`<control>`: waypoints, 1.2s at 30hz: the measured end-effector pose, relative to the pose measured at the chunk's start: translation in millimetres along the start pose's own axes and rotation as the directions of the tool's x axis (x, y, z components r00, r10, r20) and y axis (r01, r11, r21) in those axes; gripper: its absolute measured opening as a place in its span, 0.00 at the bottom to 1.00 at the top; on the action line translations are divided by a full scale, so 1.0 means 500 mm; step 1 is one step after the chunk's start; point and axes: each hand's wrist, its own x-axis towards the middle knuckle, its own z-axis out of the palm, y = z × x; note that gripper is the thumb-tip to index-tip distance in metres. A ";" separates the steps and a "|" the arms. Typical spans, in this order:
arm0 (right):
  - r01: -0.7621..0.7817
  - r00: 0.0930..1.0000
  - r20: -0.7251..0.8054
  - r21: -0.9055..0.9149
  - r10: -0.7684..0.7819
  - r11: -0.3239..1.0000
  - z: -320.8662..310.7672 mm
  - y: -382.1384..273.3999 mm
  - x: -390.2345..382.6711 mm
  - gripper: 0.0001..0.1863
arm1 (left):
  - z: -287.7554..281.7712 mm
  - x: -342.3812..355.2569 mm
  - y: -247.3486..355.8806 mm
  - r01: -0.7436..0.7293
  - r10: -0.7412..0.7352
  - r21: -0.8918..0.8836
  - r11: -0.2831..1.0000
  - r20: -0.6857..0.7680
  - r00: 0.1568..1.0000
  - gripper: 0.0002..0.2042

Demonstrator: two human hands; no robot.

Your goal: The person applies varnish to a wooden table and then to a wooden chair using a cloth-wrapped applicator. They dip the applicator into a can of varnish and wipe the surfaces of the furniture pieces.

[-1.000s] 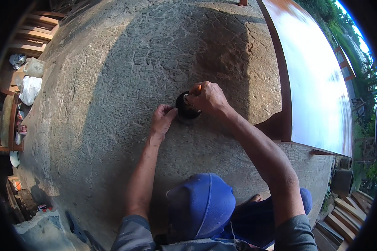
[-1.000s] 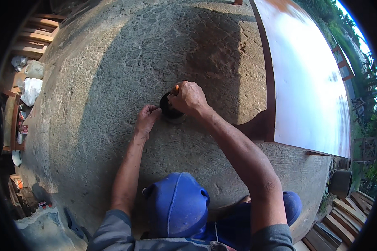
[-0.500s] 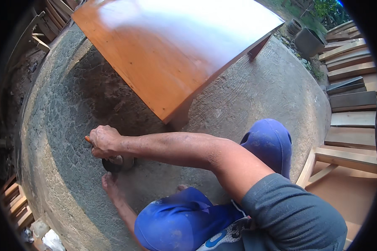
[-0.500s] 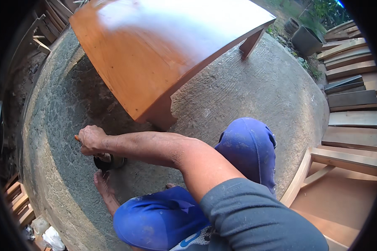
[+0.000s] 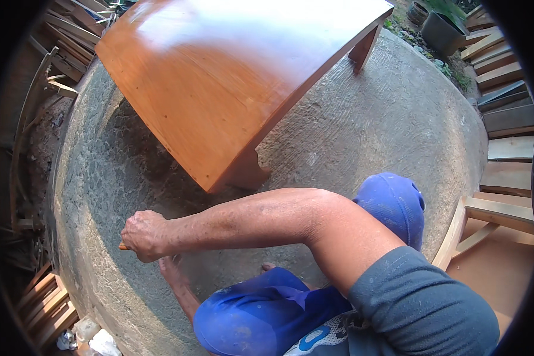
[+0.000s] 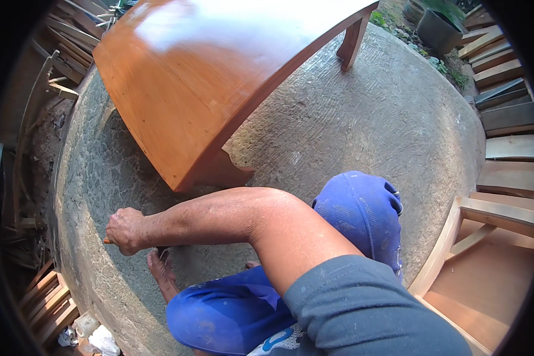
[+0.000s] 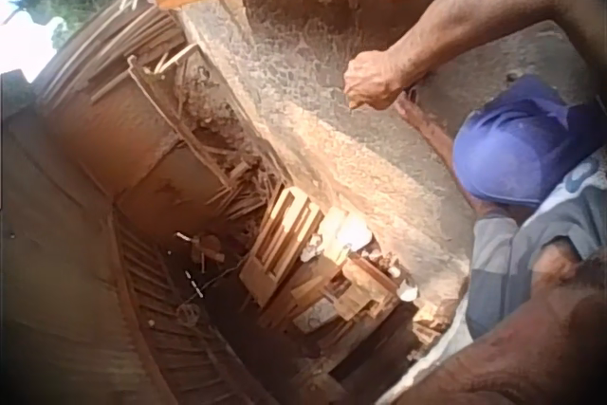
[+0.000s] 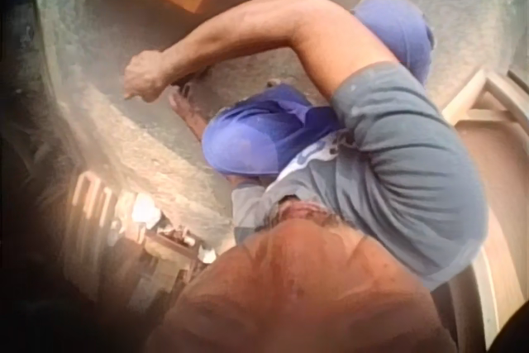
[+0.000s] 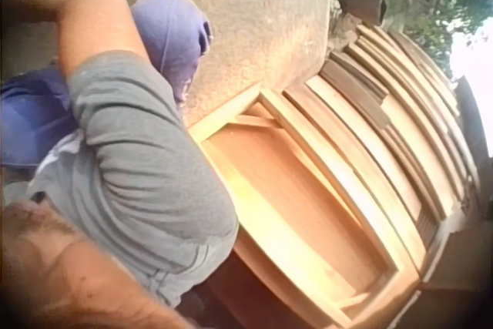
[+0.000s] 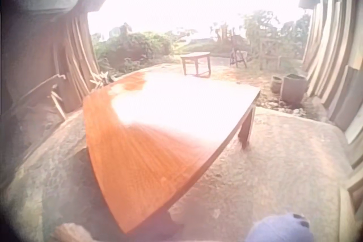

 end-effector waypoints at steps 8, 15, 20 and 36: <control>0.145 0.971 -0.220 0.221 -0.096 0.964 -0.070 -0.022 -0.065 0.10 | 0.039 0.000 -0.001 -0.189 0.189 0.019 0.982 -0.023 0.982 0.07; 0.207 0.974 -0.206 0.648 -0.092 0.733 -0.254 0.003 -0.248 0.15 | 0.045 -0.039 -0.004 -0.338 0.360 0.158 0.928 -0.142 0.922 0.05; 0.123 0.963 -0.208 0.905 0.172 0.408 -0.335 0.089 -0.430 0.18 | 0.104 -0.082 0.044 -0.427 0.461 0.181 0.886 -0.235 0.856 0.10; 0.463 0.758 -0.637 0.677 0.142 0.572 -0.074 0.312 -0.680 0.16 | 0.316 -0.242 0.498 -0.798 0.813 0.160 0.581 -0.079 0.577 0.12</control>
